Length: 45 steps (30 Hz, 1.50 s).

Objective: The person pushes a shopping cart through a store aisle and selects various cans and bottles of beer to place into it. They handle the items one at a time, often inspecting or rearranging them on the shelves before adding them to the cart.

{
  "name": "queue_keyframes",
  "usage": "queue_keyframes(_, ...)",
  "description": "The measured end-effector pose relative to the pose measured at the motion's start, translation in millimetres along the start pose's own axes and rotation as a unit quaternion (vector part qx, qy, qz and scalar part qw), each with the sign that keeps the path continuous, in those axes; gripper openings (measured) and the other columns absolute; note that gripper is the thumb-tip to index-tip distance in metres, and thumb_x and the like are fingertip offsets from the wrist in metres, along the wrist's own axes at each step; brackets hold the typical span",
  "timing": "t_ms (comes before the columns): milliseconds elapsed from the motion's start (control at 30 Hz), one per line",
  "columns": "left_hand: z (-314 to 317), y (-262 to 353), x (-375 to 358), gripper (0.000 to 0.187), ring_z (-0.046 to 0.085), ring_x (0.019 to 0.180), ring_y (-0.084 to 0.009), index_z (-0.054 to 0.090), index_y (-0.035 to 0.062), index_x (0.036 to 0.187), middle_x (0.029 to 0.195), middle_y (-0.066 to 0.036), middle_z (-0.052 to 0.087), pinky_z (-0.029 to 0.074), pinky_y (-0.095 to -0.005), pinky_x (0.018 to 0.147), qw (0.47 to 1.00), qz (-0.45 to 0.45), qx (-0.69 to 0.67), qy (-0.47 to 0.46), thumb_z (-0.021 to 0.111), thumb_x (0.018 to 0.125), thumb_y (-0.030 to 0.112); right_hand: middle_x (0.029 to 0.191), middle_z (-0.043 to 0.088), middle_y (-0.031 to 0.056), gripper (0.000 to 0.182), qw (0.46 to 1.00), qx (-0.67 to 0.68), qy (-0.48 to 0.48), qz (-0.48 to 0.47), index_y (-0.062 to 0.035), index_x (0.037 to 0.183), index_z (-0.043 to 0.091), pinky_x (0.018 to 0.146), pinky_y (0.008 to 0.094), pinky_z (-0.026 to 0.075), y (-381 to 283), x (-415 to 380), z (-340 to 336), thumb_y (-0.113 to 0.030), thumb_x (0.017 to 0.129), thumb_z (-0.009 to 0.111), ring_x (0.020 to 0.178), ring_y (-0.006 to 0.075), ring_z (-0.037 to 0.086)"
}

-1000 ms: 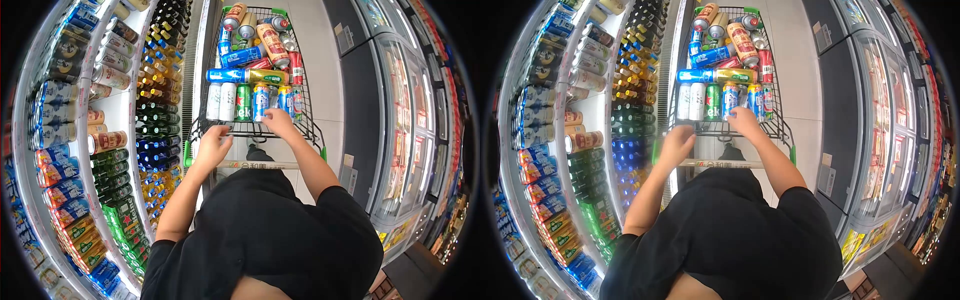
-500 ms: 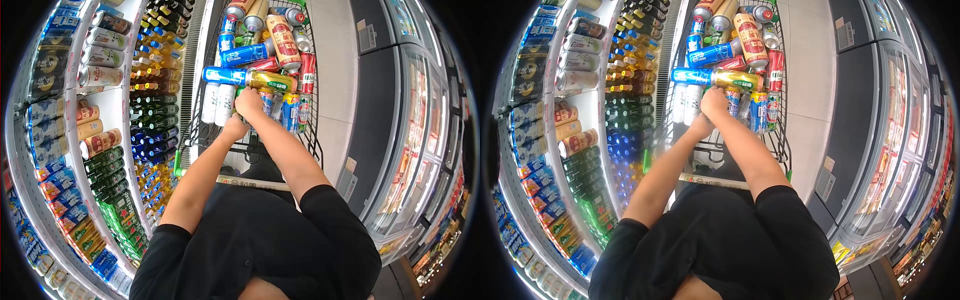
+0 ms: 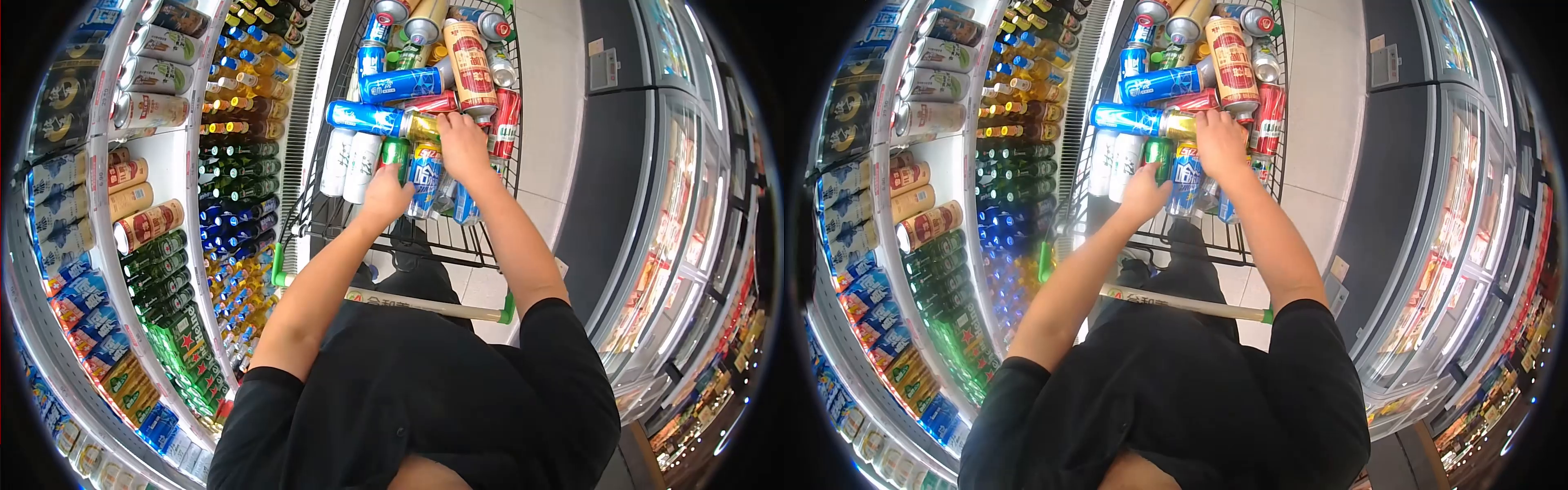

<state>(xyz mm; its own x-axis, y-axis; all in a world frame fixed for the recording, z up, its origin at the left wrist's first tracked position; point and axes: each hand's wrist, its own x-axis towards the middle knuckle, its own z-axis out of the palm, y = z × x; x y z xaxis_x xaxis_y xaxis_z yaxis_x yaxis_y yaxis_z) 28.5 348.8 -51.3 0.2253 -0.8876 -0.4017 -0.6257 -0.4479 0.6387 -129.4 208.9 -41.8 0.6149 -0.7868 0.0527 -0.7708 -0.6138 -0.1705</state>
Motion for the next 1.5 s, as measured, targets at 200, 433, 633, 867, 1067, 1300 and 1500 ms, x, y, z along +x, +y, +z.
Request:
queue_keyframes(200,0.5,29.6,4.0,0.063,0.062,0.121,-0.0405,0.055,-0.0038,0.138,0.129,-0.028,0.064,0.048,-0.0455,0.106,0.999,0.015,-0.03,-0.034,0.072,0.086,0.028,0.106,0.067,0.0132,0.054,0.995,-0.04,-0.089,-0.022,0.0,0.13,0.06,0.09,0.0435,0.052,14.2,6.7,-5.1,-0.002,0.077,0.069,0.105,0.0307,0.063)
queue_keyframes(433,-41.1,51.6,-13.2,0.08,0.048,0.134,-0.0447,0.043,0.0011,0.147,0.15,-0.027,0.043,0.043,-0.0516,0.111,0.981,0.163,0.027,0.099,0.08,0.077,0.013,0.105,0.07,0.0144,0.052,0.989,0.035,-0.142,-0.016,-0.0033,0.117,0.066,0.087,0.0455,0.055,-1.7,-7.1,-111.2,-0.01,0.067,0.078,0.105,0.0328,0.065)
queue_keyframes(633,-111.2,83.6,-52.5,0.068,0.064,0.108,-0.0393,0.056,0.004,0.132,0.12,-0.019,0.064,0.053,-0.0481,0.094,0.967,0.244,0.075,0.023,0.084,0.074,0.025,0.1,0.074,0.0172,0.059,0.944,0.178,-0.262,-0.093,-0.0017,0.115,0.07,0.084,0.0402,0.056,-33.0,-13.3,-203.3,-0.019,0.061,0.086,0.091,0.0339,0.072)
queue_keyframes(867,-181.4,31.7,-180.3,0.07,0.07,0.101,-0.0379,0.061,0.0019,0.123,0.107,-0.021,0.071,0.055,-0.045,0.09,0.989,0.109,0.014,0.096,0.084,0.069,0.039,0.108,0.073,0.0105,0.044,0.788,0.572,-0.227,0.023,-0.0002,0.123,0.067,0.087,0.0337,0.056,-122.0,-3.6,-197.9,-0.022,0.087,0.079,0.094,0.0195,0.07)
queue_keyframes(1067,-206.2,-60.0,-315.2,0.062,0.069,0.099,-0.0411,0.06,0.0003,0.116,0.104,-0.022,0.07,0.055,-0.0467,0.089,0.943,-0.045,-0.147,0.295,0.083,0.07,0.036,0.128,0.063,0.0112,0.049,0.562,0.824,-0.076,-0.006,0.0004,0.144,0.047,0.102,0.0339,0.05,-334.3,-57.2,-145.3,-0.016,0.101,0.064,0.116,0.0177,0.061)
queue_keyframes(1300,-191.2,-144.9,-464.5,0.073,0.067,0.099,-0.0417,0.052,-0.0012,0.126,0.108,-0.023,0.064,0.055,-0.0487,0.085,0.801,-0.114,-0.124,0.574,0.087,0.073,0.035,0.119,0.064,0.0106,0.061,0.661,0.66,-0.27,-0.233,0.0008,0.135,0.049,0.097,0.0357,0.054,-537.4,-152.3,-145.4,-0.013,0.086,0.082,0.108,0.0185,0.065)
queue_keyframes(1500,-217.8,-186.5,-564.9,0.082,0.068,0.106,-0.0418,0.046,0.0009,0.138,0.118,-0.023,0.066,0.055,-0.0478,0.088,0.75,-0.087,-0.208,0.622,0.089,0.075,0.033,0.123,0.067,0.0153,0.073,0.641,0.523,-0.366,-0.427,0.0008,0.133,0.052,0.101,0.0382,0.051,-655.8,-183.1,-194.9,-0.027,0.076,0.088,0.114,0.0229,0.065)
